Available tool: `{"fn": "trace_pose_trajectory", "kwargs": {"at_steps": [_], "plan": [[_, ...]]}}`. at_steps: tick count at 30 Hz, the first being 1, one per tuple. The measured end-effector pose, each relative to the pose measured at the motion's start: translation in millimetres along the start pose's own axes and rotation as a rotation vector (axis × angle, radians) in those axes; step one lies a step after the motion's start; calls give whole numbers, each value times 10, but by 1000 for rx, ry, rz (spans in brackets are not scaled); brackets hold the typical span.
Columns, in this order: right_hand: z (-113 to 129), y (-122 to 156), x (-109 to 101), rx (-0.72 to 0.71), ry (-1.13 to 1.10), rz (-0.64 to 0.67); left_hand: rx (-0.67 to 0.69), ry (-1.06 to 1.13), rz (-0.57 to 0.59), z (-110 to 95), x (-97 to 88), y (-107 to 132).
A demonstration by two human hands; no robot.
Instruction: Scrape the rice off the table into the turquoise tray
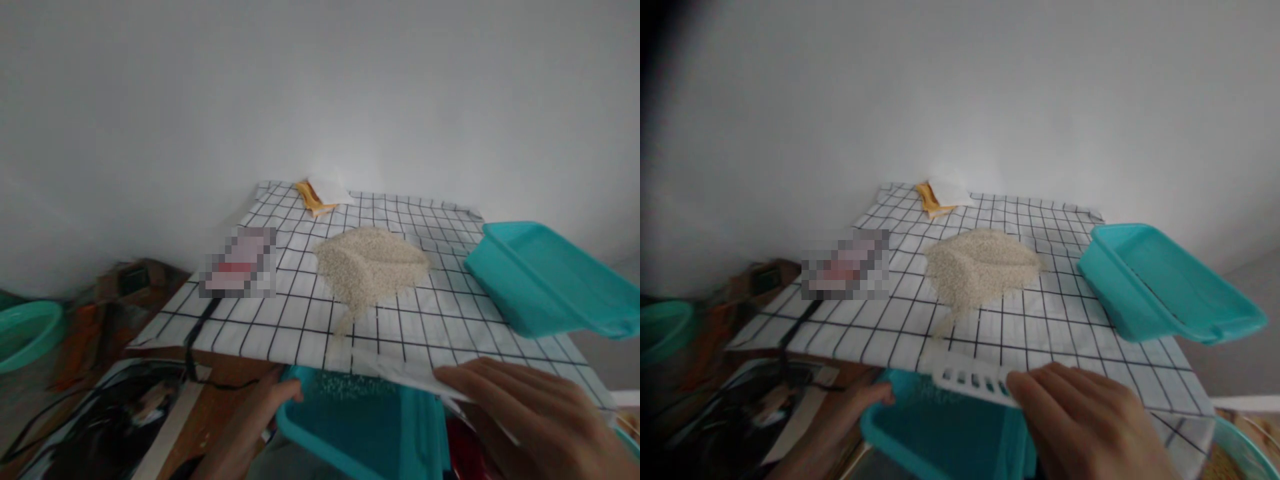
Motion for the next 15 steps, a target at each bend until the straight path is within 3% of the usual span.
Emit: {"fn": "trace_pose_trajectory", "kwargs": {"at_steps": [3, 5, 10, 12, 15], "plan": [[-350, 103, -101, 123, 197, -77, -7, -13, -17, -10, 2, -17], [-635, 155, -203, 292, 427, -149, -19, -15, -8, -6, 11, -23], [-1248, 154, -214, 717, 723, -11, -15, -25, -1, 59, 28, -60], [-1387, 113, -142, 814, 749, 13, -8, -38, 0, 76, 32, -72], [-1459, 16, 12, 847, 740, 65, 25, -23, 14, 70, 35, -85]]}}
Point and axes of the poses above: each hand's wrist, its own y-axis away from the middle knuckle, its own x-axis out of the palm, z = x × y, the point moved 5 cm from there along -y, towards the middle knuckle, and after that the axes turned 6 degrees about -y, right-handed, at the moved point
